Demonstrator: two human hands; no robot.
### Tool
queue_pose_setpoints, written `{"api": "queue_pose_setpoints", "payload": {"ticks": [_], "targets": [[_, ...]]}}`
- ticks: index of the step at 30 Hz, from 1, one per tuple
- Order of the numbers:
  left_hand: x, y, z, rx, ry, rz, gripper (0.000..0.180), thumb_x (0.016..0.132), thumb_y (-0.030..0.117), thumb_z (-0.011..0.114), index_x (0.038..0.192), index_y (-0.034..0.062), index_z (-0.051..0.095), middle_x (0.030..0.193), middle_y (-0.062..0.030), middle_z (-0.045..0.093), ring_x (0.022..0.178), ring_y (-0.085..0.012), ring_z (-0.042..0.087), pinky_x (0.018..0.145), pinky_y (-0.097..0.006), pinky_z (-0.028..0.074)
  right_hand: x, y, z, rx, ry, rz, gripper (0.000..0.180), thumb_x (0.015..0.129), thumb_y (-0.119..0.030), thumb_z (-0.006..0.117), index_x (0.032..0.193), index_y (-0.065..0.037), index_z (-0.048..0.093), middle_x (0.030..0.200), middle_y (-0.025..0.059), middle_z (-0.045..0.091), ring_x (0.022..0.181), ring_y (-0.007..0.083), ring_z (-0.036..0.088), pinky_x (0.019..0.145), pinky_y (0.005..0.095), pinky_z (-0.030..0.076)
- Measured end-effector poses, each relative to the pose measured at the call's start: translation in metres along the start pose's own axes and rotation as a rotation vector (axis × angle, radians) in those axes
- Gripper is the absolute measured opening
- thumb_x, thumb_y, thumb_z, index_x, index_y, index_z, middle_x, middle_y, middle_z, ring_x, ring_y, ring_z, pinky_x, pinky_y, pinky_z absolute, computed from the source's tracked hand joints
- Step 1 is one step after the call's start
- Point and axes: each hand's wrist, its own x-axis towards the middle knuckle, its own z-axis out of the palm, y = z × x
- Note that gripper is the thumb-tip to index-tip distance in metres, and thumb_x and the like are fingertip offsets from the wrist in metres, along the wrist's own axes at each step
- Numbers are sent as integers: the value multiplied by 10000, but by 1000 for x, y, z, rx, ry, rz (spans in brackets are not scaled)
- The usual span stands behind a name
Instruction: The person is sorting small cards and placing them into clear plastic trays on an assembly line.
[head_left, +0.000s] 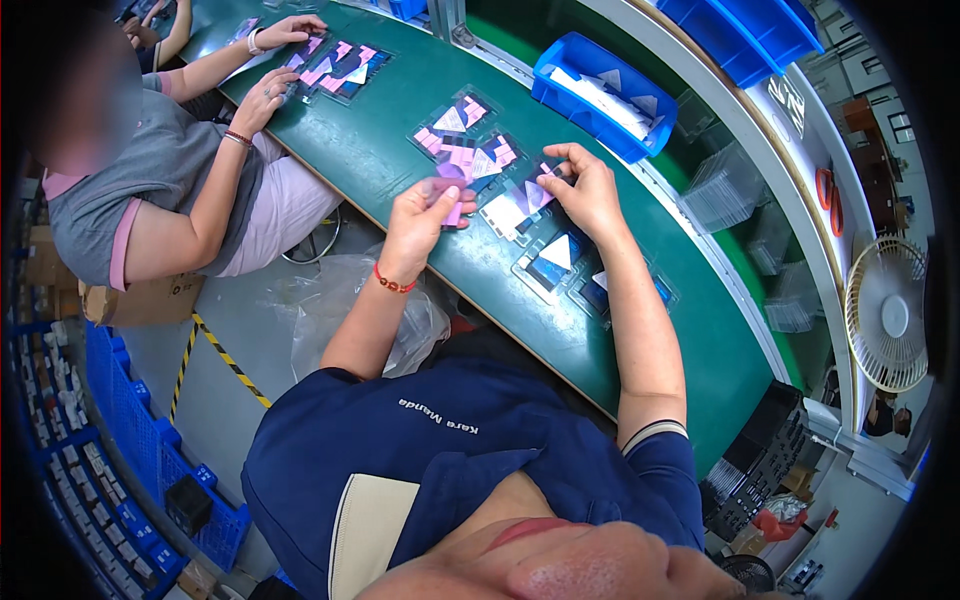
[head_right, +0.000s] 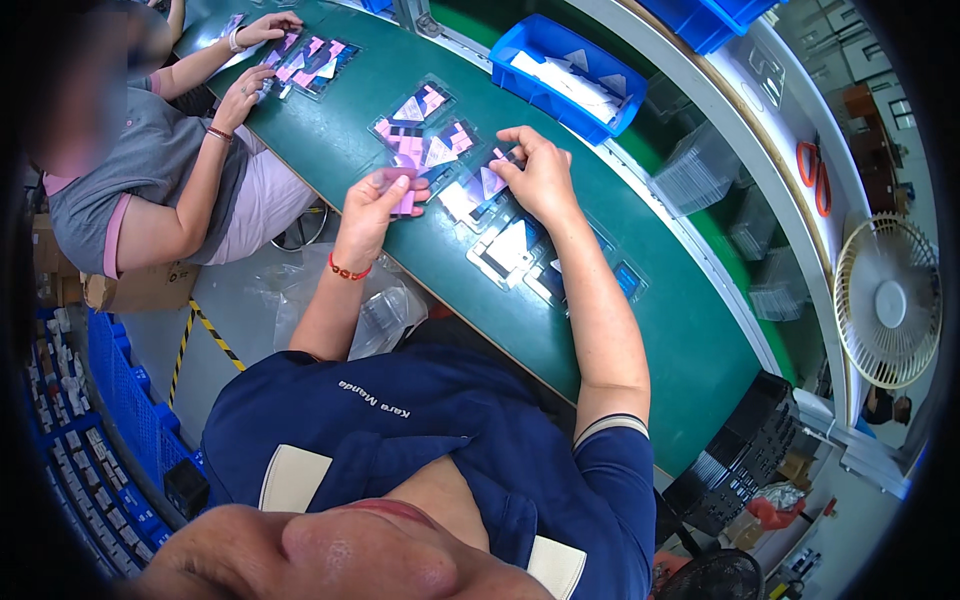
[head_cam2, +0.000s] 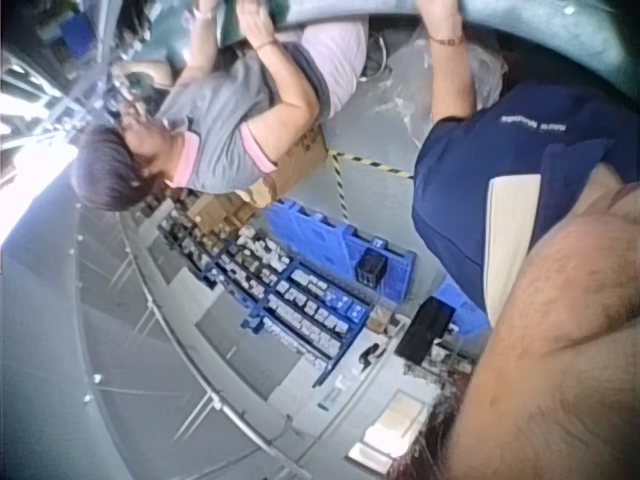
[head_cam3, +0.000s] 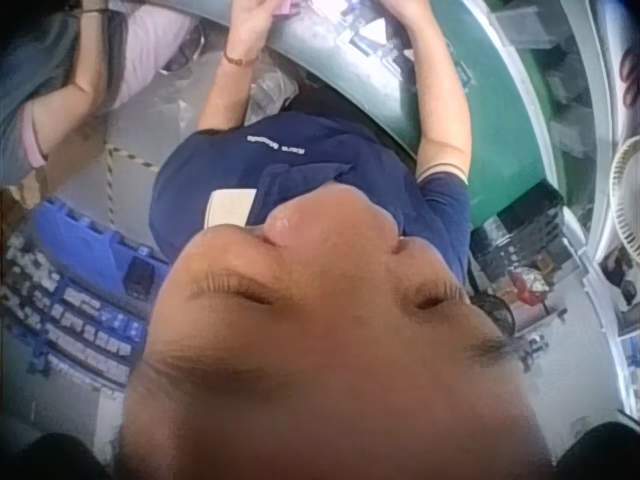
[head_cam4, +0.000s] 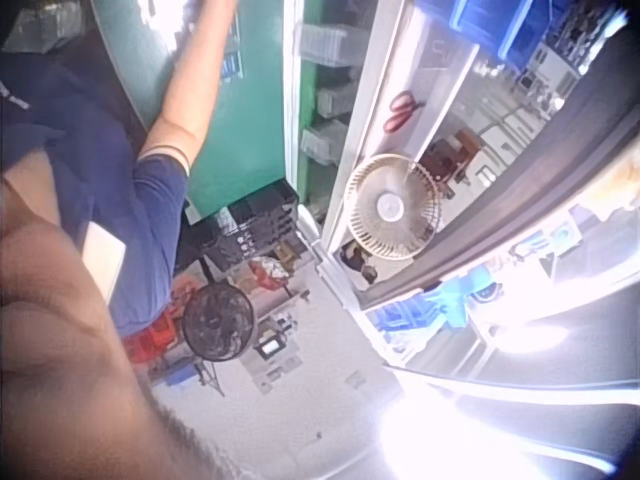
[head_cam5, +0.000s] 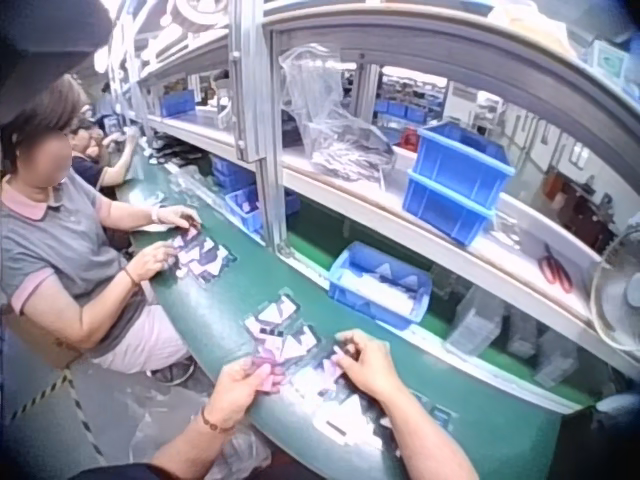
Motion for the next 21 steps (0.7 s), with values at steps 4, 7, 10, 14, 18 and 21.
{"api": "queue_pose_setpoints", "payload": {"ticks": [4, 7, 10, 14, 18, 21], "targets": [[-3, 6, -1, 55, 67, 51, 179, 935, 94, 567, 1053, -37, 598, 959, -107, 656, 779, -140, 639, 689, -267, 549, -4, 7, 5, -342, 127, -207, 402, 698, -181, 775, 1057, -61, 641, 758, 53, 628, 816, 215, 577, 839, 363, 380], [-5, 5, 3, 105, 42, 92, 170, 906, 70, 606, 1042, -32, 604, 896, -71, 652, 764, -113, 623, 672, -244, 530, -9, 4, 6, -432, 234, -253, 412, 696, -236, 774, 1049, -67, 643, 809, 53, 657, 925, 237, 557, 912, 386, 305], [-5, -4, 13, 144, 4, 154, 156, 861, 23, 654, 1005, -25, 621, 855, -40, 649, 742, -80, 599, 650, -212, 499, -19, -5, 2, -320, 283, -250, 408, 740, -252, 763, 1073, -54, 633, 856, 75, 655, 843, 221, 594, 828, 367, 397], [-10, -14, 40, 212, -155, 196, 188, 798, 36, 724, 963, -9, 645, 865, -50, 661, 763, -92, 609, 664, -219, 497, -44, -19, 2, 419, -7, -34, 369, 800, -88, 728, 1135, -11, 595, 946, 26, 642, 862, 88, 584, 760, 240, 475], [-6, 6, 38, 832, -76, 750, 283, 769, 156, 757, 989, 8, 658, 926, -122, 681, 884, -269, 649, 793, -366, 516, -61, -10, -15, 540, 58, 65, 378, 798, -6, 703, 1150, -13, 566, 986, 42, 644, 869, 99, 607, 766, 239, 493], [12, 10, 12, 1264, -125, 831, 377, 832, 324, 675, 1039, 9, 655, 1139, -154, 637, 1196, -371, 502, 1050, -479, 330, -71, -4, -35, 397, 42, 293, 393, 795, 11, 696, 1161, -25, 558, 907, 26, 663, 770, 86, 619, 675, 227, 503]]}}
